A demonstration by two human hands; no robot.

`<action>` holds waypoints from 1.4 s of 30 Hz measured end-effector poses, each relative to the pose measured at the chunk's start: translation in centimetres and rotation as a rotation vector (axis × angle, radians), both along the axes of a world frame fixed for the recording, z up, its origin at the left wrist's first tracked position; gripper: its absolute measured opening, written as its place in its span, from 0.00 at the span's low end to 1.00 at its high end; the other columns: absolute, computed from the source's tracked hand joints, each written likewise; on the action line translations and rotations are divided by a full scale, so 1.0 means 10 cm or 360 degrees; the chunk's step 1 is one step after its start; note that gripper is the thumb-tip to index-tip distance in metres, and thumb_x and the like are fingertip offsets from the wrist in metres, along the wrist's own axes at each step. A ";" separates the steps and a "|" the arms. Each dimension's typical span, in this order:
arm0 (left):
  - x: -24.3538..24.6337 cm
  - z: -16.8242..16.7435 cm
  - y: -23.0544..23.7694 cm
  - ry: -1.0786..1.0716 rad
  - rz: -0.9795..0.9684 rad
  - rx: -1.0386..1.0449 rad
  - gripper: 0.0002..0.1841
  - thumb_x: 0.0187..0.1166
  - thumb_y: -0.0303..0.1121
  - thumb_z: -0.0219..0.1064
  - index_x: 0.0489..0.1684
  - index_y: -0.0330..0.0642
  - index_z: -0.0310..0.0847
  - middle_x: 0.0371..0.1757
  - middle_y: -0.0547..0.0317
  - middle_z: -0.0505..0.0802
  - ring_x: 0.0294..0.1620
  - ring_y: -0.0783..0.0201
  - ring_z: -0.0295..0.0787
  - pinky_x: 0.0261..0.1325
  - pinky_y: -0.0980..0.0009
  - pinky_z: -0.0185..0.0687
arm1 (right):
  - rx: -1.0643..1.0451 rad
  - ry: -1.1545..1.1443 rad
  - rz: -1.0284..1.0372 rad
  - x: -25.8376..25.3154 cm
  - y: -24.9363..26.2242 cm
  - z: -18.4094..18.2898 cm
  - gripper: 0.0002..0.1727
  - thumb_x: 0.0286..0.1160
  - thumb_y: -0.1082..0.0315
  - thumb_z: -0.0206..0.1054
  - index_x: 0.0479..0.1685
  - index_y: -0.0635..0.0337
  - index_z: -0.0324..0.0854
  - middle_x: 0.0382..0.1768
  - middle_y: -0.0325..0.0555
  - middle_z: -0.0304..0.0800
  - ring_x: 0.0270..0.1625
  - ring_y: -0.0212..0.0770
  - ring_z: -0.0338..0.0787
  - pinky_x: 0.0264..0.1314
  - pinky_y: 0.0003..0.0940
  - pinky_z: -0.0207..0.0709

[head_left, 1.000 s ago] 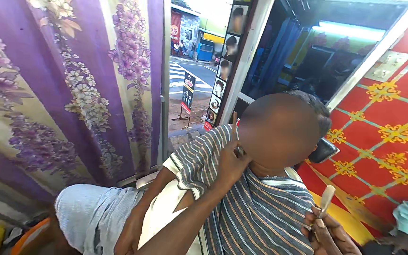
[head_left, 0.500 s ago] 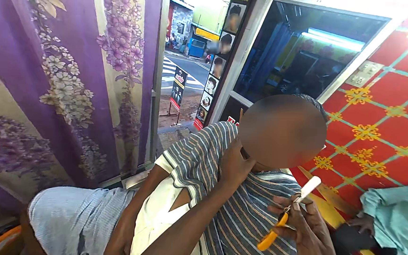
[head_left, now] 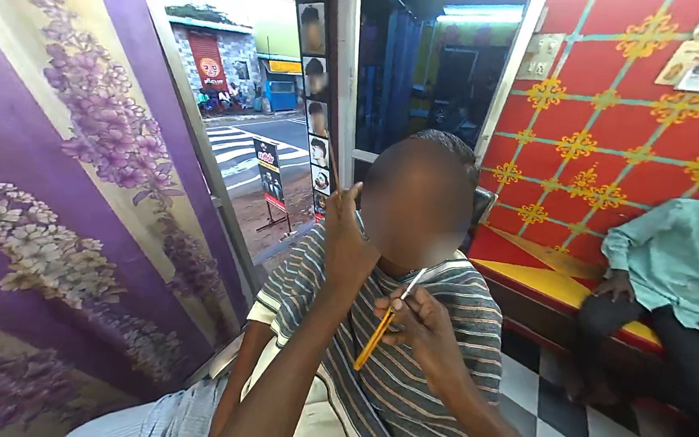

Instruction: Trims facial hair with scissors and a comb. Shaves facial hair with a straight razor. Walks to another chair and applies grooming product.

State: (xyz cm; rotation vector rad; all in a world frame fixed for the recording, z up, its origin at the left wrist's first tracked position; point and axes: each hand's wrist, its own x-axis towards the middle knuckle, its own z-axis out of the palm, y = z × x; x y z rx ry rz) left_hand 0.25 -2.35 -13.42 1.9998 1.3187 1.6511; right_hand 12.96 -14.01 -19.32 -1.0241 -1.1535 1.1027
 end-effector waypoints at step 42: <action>0.17 0.02 0.06 0.0397 0.0072 0.0129 0.49 0.64 0.51 0.83 0.90 0.52 0.61 0.75 0.43 0.74 0.52 0.51 0.83 0.42 0.54 0.84 | -0.0061 0.0114 -0.0107 -0.21 0.60 0.07 0.07 0.85 0.74 0.63 0.50 0.69 0.84 0.40 0.53 0.96 0.41 0.45 0.99 0.50 0.41 0.96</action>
